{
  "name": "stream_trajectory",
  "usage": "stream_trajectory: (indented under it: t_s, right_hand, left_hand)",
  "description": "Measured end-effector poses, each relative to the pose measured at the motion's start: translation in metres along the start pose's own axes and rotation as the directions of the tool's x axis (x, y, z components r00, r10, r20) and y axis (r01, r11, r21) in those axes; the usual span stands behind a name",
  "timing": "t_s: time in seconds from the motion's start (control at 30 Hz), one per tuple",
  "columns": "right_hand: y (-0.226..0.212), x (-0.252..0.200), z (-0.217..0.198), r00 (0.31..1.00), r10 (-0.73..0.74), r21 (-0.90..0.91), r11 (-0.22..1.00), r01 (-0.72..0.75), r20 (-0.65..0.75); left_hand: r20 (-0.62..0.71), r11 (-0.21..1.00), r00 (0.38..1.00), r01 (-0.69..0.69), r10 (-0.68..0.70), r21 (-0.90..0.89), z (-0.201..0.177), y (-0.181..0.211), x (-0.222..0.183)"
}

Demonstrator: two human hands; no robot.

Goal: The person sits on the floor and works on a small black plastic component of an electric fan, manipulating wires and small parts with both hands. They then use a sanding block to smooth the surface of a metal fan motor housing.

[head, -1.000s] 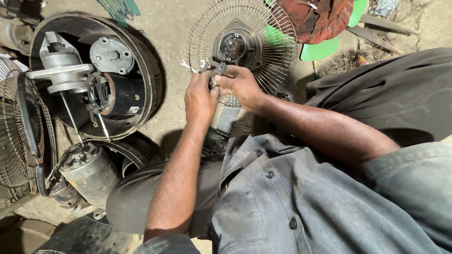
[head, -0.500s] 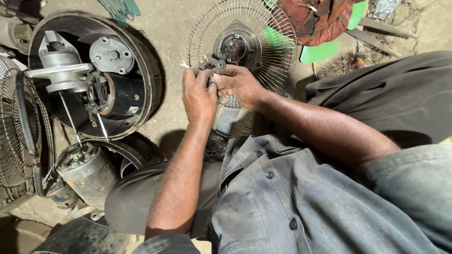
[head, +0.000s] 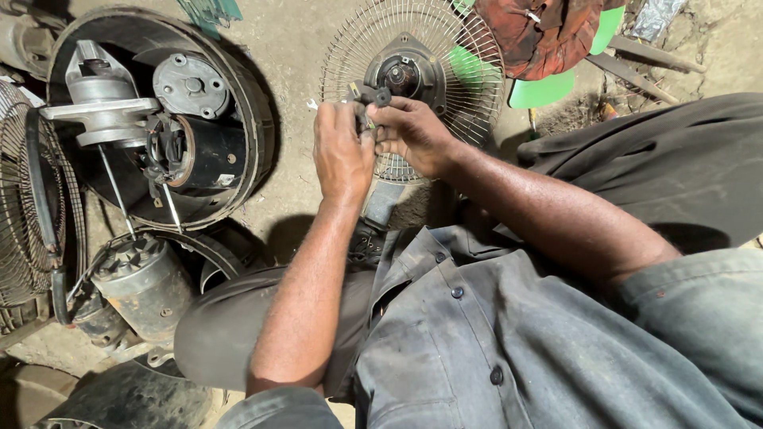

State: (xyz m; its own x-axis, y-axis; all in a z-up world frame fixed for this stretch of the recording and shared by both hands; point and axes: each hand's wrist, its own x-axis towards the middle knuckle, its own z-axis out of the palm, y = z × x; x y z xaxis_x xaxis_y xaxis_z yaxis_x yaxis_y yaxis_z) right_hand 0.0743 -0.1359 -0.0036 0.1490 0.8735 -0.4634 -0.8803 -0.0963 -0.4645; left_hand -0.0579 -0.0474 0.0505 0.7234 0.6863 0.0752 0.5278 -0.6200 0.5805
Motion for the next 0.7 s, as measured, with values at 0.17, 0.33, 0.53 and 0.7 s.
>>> stream_trajectory:
  t_s: [0.17,0.33,0.53,0.7]
  right_hand:
    - [-0.009,-0.004,-0.001,0.997,0.043,-0.019,0.999,-0.045,-0.07]
    - [-0.026,-0.023,-0.005,0.976,0.014,-0.082,0.996,-0.033,-0.216]
    - [-0.076,-0.067,-0.018,0.936,-0.172,-0.166,0.978,0.126,-0.306]
    - [-0.085,-0.071,-0.022,0.926,-0.212,-0.18,0.97,0.162,-0.313]
  left_hand:
    - [0.025,0.998,0.999,-0.046,0.045,0.042,0.003,0.011,0.004]
    - [0.251,0.984,0.967,0.079,-0.037,-0.159,-0.01,0.013,0.022]
    - [0.138,0.976,0.977,0.178,-0.16,-0.129,-0.001,-0.026,0.059]
    - [0.196,0.998,0.98,0.028,-0.039,0.06,0.062,-0.036,0.08]
